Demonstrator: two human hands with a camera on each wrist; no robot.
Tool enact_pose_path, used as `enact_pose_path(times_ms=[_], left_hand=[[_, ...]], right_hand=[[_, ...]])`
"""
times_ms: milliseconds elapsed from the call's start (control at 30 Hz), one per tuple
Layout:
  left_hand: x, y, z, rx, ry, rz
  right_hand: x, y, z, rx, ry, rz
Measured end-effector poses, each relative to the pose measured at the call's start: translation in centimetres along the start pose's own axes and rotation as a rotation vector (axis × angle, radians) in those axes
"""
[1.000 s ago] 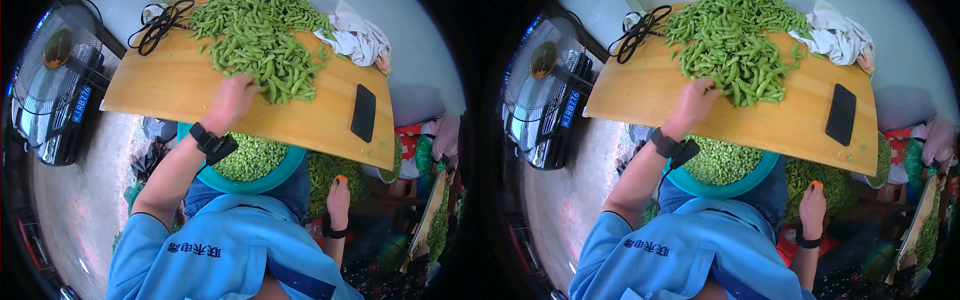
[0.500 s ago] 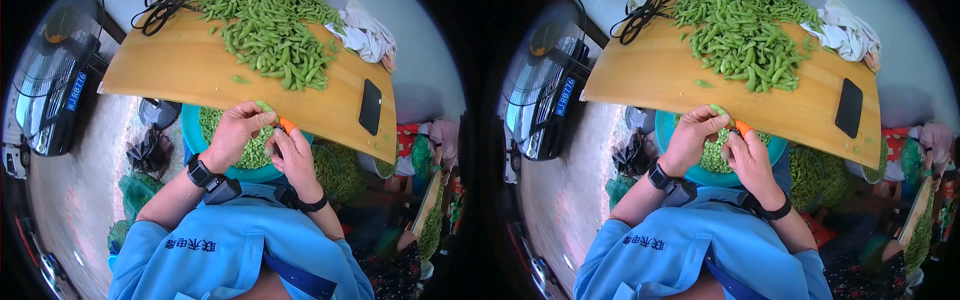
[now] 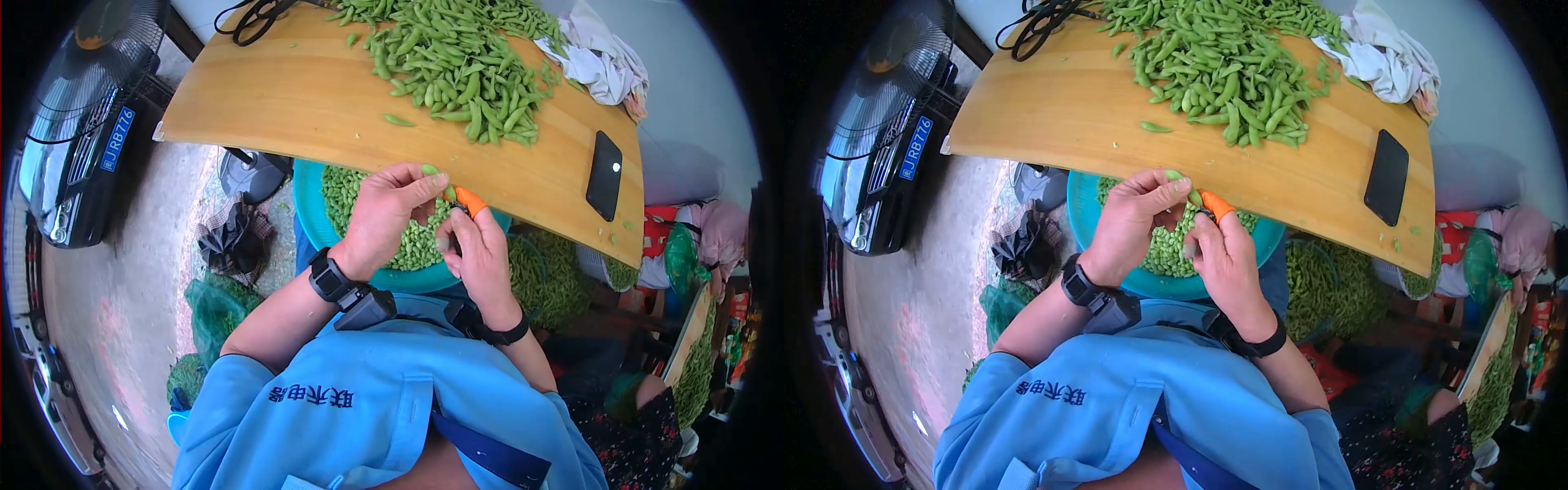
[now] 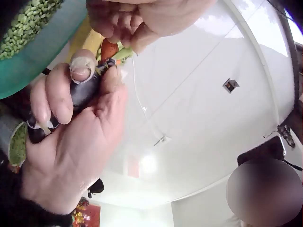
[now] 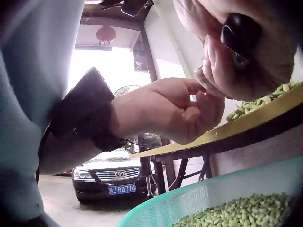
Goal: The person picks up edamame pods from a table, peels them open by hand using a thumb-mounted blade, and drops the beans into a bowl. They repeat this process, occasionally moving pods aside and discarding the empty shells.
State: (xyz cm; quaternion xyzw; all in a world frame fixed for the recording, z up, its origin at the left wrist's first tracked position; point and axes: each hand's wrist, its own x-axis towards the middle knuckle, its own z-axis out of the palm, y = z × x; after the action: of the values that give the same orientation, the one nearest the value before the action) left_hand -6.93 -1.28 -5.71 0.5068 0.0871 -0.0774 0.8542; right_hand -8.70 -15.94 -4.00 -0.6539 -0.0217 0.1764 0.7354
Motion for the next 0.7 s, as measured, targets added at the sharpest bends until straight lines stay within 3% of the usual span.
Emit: enact_pose_path(times_ms=[267,467,567,600,633,667,700], left_hand=[[-0.6,0.2,0.6,-0.008,0.042,-0.034],[-0.8,-0.9,0.9,0.108,0.02,0.086],[-0.7,-0.7,0.5,0.102,0.002,0.054],[-0.5,-0.6,-0.1,0.104,0.003,0.051],[-0.1,-0.5,-1.2,-0.05,-0.142,-0.083],[0.3,-0.3,-1.9,-0.204,-0.286,-0.217],[0.5,-0.2,-2.2,-0.201,-0.285,-0.218]], right_hand=[[0.3,0.7,-0.3,-0.072,0.023,0.026],[0.9,2.3,-0.4,-0.263,0.073,-0.133],[0.9,1.9,-0.5,-0.311,0.085,-0.176],[0.7,1.0,-1.0,-0.033,-0.012,0.051],[0.6,0.4,-1.4,0.246,-0.109,0.274],[0.6,0.2,-1.8,0.247,-0.11,0.273],[0.6,0.1,-2.3,0.388,-0.224,0.319]])
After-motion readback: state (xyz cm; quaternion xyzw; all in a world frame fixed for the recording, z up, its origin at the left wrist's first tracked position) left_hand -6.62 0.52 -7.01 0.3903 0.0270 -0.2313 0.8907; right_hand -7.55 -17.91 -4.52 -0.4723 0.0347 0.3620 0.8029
